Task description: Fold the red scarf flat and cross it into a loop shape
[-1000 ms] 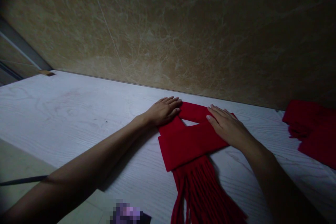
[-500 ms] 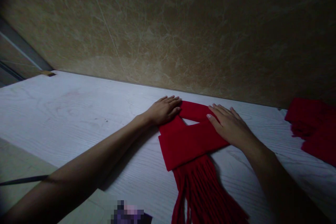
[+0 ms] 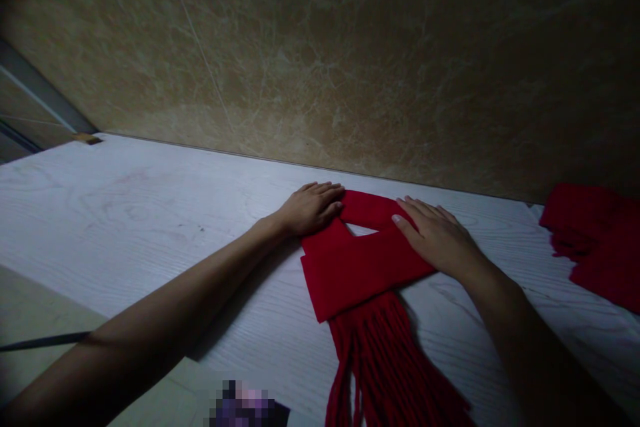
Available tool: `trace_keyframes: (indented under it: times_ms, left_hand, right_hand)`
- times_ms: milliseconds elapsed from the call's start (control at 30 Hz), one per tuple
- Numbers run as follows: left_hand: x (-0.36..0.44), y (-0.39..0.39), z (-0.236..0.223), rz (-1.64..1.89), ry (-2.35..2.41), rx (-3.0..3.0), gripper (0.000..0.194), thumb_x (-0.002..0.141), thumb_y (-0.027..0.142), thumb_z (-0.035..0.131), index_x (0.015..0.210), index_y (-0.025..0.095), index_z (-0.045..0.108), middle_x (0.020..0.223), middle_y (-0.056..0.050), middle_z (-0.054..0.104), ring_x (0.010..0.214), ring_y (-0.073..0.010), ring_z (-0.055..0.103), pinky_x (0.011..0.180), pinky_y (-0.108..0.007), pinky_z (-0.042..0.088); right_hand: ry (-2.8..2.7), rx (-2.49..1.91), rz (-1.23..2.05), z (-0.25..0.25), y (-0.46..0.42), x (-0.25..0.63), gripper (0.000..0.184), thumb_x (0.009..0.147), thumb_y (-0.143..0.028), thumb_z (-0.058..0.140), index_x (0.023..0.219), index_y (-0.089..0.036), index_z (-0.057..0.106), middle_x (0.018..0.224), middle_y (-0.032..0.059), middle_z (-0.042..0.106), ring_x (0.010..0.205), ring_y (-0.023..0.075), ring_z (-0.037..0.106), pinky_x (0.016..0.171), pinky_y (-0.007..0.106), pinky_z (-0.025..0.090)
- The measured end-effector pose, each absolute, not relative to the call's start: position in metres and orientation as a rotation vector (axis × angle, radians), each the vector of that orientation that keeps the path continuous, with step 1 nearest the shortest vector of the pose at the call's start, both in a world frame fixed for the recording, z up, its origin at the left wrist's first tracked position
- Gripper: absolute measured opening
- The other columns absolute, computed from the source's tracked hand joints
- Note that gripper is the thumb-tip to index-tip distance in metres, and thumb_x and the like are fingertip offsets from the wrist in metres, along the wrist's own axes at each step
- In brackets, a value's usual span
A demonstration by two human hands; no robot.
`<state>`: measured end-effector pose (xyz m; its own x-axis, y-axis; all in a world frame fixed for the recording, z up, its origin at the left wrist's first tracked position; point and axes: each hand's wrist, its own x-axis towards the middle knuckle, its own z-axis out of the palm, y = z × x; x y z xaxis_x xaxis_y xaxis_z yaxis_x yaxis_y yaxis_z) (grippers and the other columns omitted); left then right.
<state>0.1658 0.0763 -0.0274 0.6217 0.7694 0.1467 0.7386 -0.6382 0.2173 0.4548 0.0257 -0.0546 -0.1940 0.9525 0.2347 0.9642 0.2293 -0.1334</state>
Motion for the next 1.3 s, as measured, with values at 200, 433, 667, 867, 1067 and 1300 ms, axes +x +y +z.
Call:
trace_keyframes:
  times_ms: [200, 433, 667, 867, 1067, 1300]
  left_hand:
    - [0.1649, 0.0766, -0.0282, 0.345, 1.255, 2.702, 0.053, 0.106, 0.042, 0.032, 0.15, 0.017, 0.049, 0.16, -0.011, 0.047, 0.151, -0.0252, 0.04, 0.128, -0.044, 0.024]
    - [0.1648, 0.0764, -0.0282, 0.386, 1.252, 2.738, 0.048, 0.106, 0.039, 0.035, 0.145, 0.017, 0.054, 0.156, -0.011, 0.052, 0.147, -0.0252, 0.045, 0.126, -0.045, 0.03]
    - [0.1653, 0.0747, -0.0248, 0.427, 1.308, 2.736, 0.045, 0.107, 0.036, 0.033, 0.138, 0.02, 0.06, 0.152, -0.008, 0.057, 0.145, -0.0224, 0.048, 0.124, -0.041, 0.034]
    - [0.1654, 0.0759, -0.0269, 0.344, 1.311, 2.733, 0.051, 0.108, 0.038, 0.029, 0.147, 0.014, 0.052, 0.158, -0.01, 0.05, 0.15, -0.0235, 0.042, 0.128, -0.042, 0.027]
    - [0.1641, 0.0775, -0.0275, 0.331, 1.334, 2.702, 0.052, 0.109, 0.035, 0.027, 0.151, 0.015, 0.049, 0.159, -0.009, 0.049, 0.151, -0.0216, 0.041, 0.127, -0.039, 0.028]
    - [0.1642, 0.077, -0.0274, 0.324, 1.318, 2.717, 0.051, 0.108, 0.037, 0.028, 0.15, 0.016, 0.049, 0.16, -0.009, 0.048, 0.151, -0.0222, 0.04, 0.128, -0.042, 0.028]
  right_hand:
    - [-2.238, -1.798, -0.062, -0.0562, 0.0263, 0.456, 0.071, 0.1, -0.057, 0.023, 0.147, -0.016, 0.056, 0.154, 0.0131, 0.054, 0.142, 0.0307, 0.051, 0.122, 0.053, 0.036]
    - [-2.206, -1.837, 0.033, -0.0507, 0.0264, 0.4543, 0.072, 0.098, -0.059, 0.026, 0.147, -0.016, 0.057, 0.155, 0.0124, 0.053, 0.144, 0.0323, 0.048, 0.122, 0.056, 0.035]
    - [-2.159, -1.796, 0.055, -0.048, 0.0248, 0.4603, 0.073, 0.097, -0.062, 0.03, 0.142, -0.014, 0.061, 0.15, 0.0152, 0.058, 0.14, 0.0334, 0.052, 0.123, 0.054, 0.035]
    - [-2.165, -1.819, 0.083, -0.0494, 0.025, 0.4639, 0.075, 0.097, -0.063, 0.028, 0.143, -0.013, 0.059, 0.152, 0.0151, 0.056, 0.143, 0.0329, 0.05, 0.124, 0.053, 0.033]
    - [-2.16, -1.803, 0.087, -0.0481, 0.0252, 0.4623, 0.076, 0.096, -0.064, 0.029, 0.143, -0.013, 0.059, 0.152, 0.0152, 0.056, 0.142, 0.0327, 0.05, 0.125, 0.052, 0.033]
    - [-2.159, -1.821, 0.094, -0.048, 0.026, 0.4623, 0.073, 0.097, -0.061, 0.028, 0.144, -0.015, 0.058, 0.153, 0.0131, 0.055, 0.145, 0.0306, 0.047, 0.127, 0.05, 0.03]
